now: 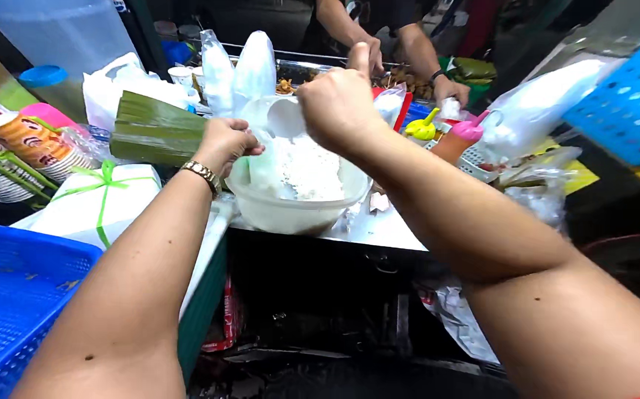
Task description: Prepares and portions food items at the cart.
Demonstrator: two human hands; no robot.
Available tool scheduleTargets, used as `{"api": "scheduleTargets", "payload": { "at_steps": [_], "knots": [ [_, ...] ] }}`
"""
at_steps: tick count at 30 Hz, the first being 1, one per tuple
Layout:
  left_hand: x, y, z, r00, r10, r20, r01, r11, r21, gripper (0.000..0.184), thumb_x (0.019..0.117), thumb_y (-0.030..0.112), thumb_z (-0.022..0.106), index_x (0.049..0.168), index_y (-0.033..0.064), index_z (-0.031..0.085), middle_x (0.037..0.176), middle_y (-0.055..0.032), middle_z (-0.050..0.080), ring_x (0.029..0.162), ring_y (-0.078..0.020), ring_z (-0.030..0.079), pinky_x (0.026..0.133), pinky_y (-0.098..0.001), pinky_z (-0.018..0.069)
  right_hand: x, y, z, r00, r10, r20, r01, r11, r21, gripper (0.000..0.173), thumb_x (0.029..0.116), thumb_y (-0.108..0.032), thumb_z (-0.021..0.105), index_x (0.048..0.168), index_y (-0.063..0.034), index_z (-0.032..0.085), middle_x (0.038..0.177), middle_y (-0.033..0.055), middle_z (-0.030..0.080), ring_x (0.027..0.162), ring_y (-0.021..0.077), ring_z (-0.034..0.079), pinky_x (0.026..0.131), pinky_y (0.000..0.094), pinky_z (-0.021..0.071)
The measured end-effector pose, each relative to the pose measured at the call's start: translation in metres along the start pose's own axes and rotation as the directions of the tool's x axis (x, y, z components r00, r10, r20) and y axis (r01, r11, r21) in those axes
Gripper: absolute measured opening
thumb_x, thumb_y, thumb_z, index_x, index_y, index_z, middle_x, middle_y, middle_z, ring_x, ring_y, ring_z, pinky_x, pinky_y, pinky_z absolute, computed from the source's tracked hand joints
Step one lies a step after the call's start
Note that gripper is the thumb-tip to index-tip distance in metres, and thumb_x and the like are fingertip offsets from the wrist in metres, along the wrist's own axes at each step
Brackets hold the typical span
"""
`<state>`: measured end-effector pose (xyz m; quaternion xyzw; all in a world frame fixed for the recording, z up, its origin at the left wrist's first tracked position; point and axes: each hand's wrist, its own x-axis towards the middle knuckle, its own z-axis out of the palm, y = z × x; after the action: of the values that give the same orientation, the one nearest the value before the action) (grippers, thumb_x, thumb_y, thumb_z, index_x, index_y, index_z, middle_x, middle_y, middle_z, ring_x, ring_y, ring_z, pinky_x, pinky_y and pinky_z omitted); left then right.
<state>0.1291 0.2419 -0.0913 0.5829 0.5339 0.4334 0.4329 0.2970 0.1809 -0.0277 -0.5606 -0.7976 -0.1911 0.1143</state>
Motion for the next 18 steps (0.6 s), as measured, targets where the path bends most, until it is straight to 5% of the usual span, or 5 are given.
{"api": "scheduleTargets", "payload": {
  "at_steps": [4, 9, 13, 18],
  "knots": [
    [0.007, -0.010, -0.003, 0.980, 0.113, -0.162, -0.140, 0.976, -0.165, 0.060, 0.0822, -0.017, 0.067, 0.139, -0.0091, 0.049, 0.122, -0.0200, 0.057, 0.079, -0.0141, 0.069, 0.074, -0.0260, 0.0610, 0.008, 0.023, 0.061, 0.959, 0.094, 0.266, -0.123, 0.988, 0.094, 0.014, 0.0939, 0.000, 0.062, 0.099, 0.0068, 0.073, 0.104, 0.0294, 0.070, 0.111, 0.0515, 0.063, 0.110, 0.0767, 0.0235],
    [0.007, -0.030, 0.005, 0.930, 0.240, -0.278, -0.296, 0.938, -0.180, 0.067, 0.0860, -0.012, 0.066, 0.148, -0.0070, 0.042, 0.143, -0.0231, 0.047, 0.085, -0.0156, 0.070, 0.075, -0.0269, 0.0614, 0.021, 0.018, 0.129, 0.847, -0.123, 0.517, -0.057, 0.946, 0.318, 0.021, 0.0982, -0.020, 0.069, 0.115, -0.0103, 0.078, 0.119, 0.0209, 0.071, 0.122, 0.0452, 0.059, 0.103, 0.0762, 0.0327],
    [0.009, -0.034, 0.004, 0.919, 0.261, -0.294, -0.319, 0.933, -0.169, 0.067, 0.0869, -0.013, 0.065, 0.149, -0.0057, 0.041, 0.146, -0.0225, 0.045, 0.085, -0.0144, 0.071, 0.074, -0.0261, 0.0613, 0.016, 0.005, 0.119, 0.824, -0.281, 0.492, 0.033, 0.890, 0.454, 0.017, 0.0983, -0.020, 0.069, 0.110, -0.0129, 0.080, 0.106, 0.0121, 0.076, 0.110, 0.0353, 0.065, 0.100, 0.0681, 0.0363],
    [0.010, -0.033, 0.004, 0.923, 0.248, -0.293, -0.301, 0.942, -0.152, 0.069, 0.0863, -0.013, 0.066, 0.150, -0.0057, 0.041, 0.148, -0.0237, 0.043, 0.088, -0.0162, 0.071, 0.076, -0.0275, 0.0617, -0.007, 0.038, 0.105, 0.858, -0.219, 0.464, -0.124, 0.789, 0.602, 0.015, 0.0972, -0.016, 0.071, 0.107, -0.0092, 0.080, 0.085, 0.0092, 0.074, 0.079, 0.0239, 0.067, 0.083, 0.0564, 0.0509]
  ]
}}
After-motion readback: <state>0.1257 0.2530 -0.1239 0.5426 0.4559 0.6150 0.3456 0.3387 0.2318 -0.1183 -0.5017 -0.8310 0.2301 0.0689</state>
